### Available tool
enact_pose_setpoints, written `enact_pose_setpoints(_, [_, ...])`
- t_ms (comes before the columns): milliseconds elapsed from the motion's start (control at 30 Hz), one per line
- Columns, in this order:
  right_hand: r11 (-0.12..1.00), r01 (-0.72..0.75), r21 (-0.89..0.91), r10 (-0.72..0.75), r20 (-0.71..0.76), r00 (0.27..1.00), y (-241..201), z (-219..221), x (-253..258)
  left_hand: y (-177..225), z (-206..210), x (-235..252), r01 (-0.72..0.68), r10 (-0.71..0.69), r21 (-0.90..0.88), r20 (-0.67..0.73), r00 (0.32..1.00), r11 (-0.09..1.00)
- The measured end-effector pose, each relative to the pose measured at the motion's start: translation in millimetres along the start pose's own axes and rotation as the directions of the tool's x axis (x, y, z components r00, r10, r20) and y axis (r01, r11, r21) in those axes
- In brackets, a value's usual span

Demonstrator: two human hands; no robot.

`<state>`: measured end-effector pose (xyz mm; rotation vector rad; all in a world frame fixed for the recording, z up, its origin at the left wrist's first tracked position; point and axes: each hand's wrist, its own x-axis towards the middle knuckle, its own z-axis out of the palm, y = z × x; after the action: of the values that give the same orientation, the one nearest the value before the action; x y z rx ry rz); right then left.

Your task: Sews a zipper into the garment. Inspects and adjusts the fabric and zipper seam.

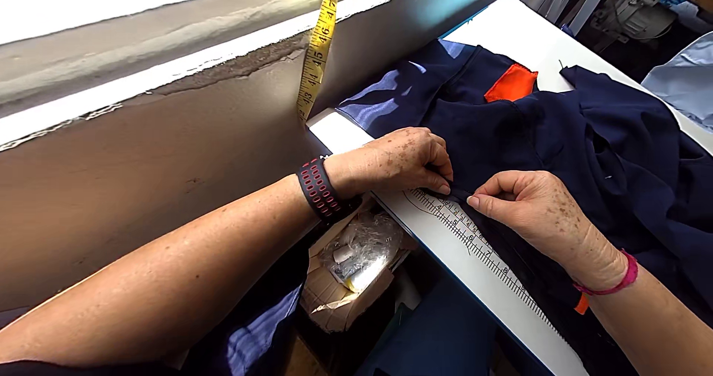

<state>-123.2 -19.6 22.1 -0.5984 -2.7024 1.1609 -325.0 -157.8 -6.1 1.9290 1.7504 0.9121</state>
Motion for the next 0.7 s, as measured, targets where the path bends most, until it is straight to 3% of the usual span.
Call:
enact_pose_setpoints(200, [0.995,-0.09,-0.034,0.089,-0.02,0.996,-6,4,3,0,2,0,0.012,-0.012,0.007,-0.047,0.999,1.0])
enact_pose_setpoints(367, [0.99,-0.134,-0.05,0.14,0.142,0.98,-22,-16,-6,3,5,-3,0.034,-0.026,0.101,-0.081,0.996,0.994])
enact_pose_setpoints(433, [0.992,0.025,-0.12,-0.025,0.002,1.0,-26,-33,-30,0,9,-3,0.018,-0.004,0.129,-0.107,0.994,0.991])
enact_pose_setpoints(533, [0.938,0.245,-0.245,-0.316,-0.312,0.896,-27,-47,-83,-4,13,-3,0.033,-0.012,0.14,-0.15,0.989,0.99])
enact_pose_setpoints(633, [0.953,0.225,-0.202,-0.281,-0.318,0.905,-9,-20,-134,-6,15,-3,0.051,-0.022,0.165,-0.174,0.985,0.985])
enact_pose_setpoints(700, [0.93,0.199,-0.308,-0.303,-0.339,0.891,19,6,-141,-7,16,-3,0.052,-0.024,0.161,-0.172,0.985,0.986])
